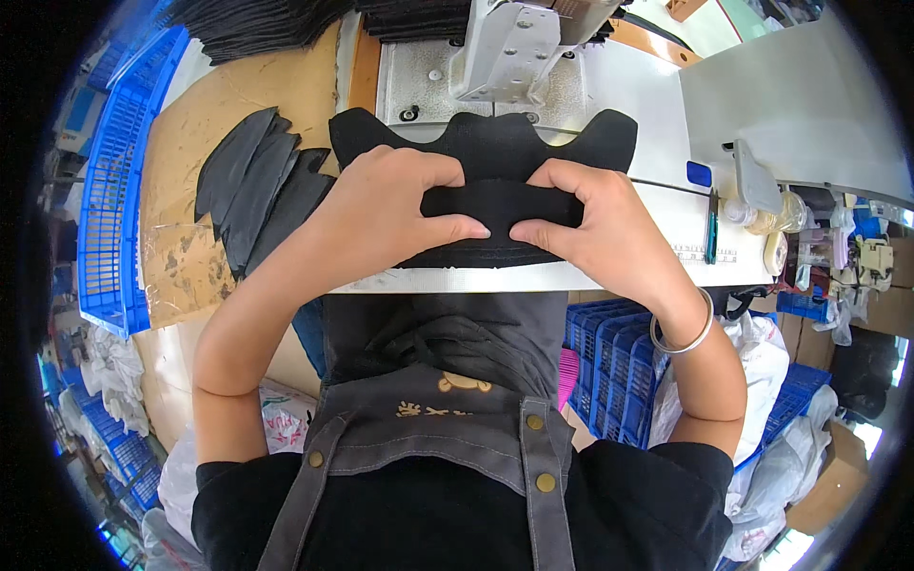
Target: The recorder is assembling or aligning black shoe upper components at a manufacturing station.
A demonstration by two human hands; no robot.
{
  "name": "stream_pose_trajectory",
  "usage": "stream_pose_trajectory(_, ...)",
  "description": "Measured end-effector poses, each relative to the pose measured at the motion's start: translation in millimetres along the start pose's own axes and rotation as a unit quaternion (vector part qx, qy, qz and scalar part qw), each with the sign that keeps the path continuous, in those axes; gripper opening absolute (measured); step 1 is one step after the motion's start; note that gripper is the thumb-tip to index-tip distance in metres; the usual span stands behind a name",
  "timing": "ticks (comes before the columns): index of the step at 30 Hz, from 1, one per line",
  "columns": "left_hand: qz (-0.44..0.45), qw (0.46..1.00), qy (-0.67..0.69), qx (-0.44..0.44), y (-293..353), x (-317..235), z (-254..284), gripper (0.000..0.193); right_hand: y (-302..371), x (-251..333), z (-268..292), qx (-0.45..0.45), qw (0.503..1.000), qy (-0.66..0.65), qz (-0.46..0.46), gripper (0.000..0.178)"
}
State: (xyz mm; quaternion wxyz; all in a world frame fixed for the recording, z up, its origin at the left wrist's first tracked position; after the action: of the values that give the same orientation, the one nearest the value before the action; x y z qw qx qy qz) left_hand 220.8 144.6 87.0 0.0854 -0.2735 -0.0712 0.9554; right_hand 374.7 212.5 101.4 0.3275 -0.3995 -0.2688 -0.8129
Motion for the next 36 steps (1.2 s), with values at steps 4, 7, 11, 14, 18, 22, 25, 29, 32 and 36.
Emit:
stream_pose_trajectory(4, 0.013, 1.000, -0.001, 0.008, 1, 0, -2, 0.043, 0, -2, -2, -0.001, 1.000, -0.006, -0.002, 0.029)
stream_pose_trajectory(7, 0.004, 1.000, -0.014, 0.000, 1, -2, -1, 0.041, -1, 0, -3, -0.012, 1.000, 0.004, 0.023, 0.032)
stream_pose_trajectory(11, 0.011, 1.000, -0.018, 0.011, 3, -1, 3, 0.039, -7, 18, -7, 0.000, 0.994, 0.093, 0.051, 0.038)
stream_pose_trajectory(14, -0.010, 0.998, -0.068, -0.007, 4, -2, 18, 0.036, -10, 18, -8, 0.003, 0.991, 0.121, 0.055, 0.040)
stream_pose_trajectory(18, 0.048, 0.995, -0.001, 0.089, 5, 17, 19, 0.031, -14, 17, -7, 0.023, 0.992, 0.123, 0.016, 0.040)
stream_pose_trajectory(22, 0.027, 0.997, 0.008, 0.068, 8, 20, 19, 0.029, -15, 15, -8, 0.025, 0.992, 0.122, -0.011, 0.040)
stream_pose_trajectory(25, 0.027, 0.998, -0.010, 0.058, 9, 19, 22, 0.029, -15, 15, -9, 0.019, 0.991, 0.134, 0.009, 0.040)
stream_pose_trajectory(29, 0.005, 0.999, -0.021, 0.050, 12, 19, 21, 0.028, -16, 16, -11, 0.025, 0.990, 0.135, 0.003, 0.040)
stream_pose_trajectory(32, -0.016, 0.999, -0.044, 0.008, 12, 13, 27, 0.027, -15, 16, -10, 0.023, 0.991, 0.129, -0.005, 0.040)
stream_pose_trajectory(36, 0.062, 0.990, -0.117, 0.048, 19, 0, 21, 0.031, -13, 17, -8, 0.018, 0.990, 0.137, 0.009, 0.040)
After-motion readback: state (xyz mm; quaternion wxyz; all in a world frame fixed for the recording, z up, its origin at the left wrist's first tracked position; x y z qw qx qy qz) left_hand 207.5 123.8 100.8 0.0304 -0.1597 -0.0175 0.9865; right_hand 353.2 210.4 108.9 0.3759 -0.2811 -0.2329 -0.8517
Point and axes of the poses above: each hand's wrist, its own y-axis away from the middle knuckle, its own z-axis out of the back of the hand, x = y × z, the point moved 6 cm from there along -y, towards the middle knuckle, and after that the axes turned 9 degrees about -y, right-handed, at the moved point
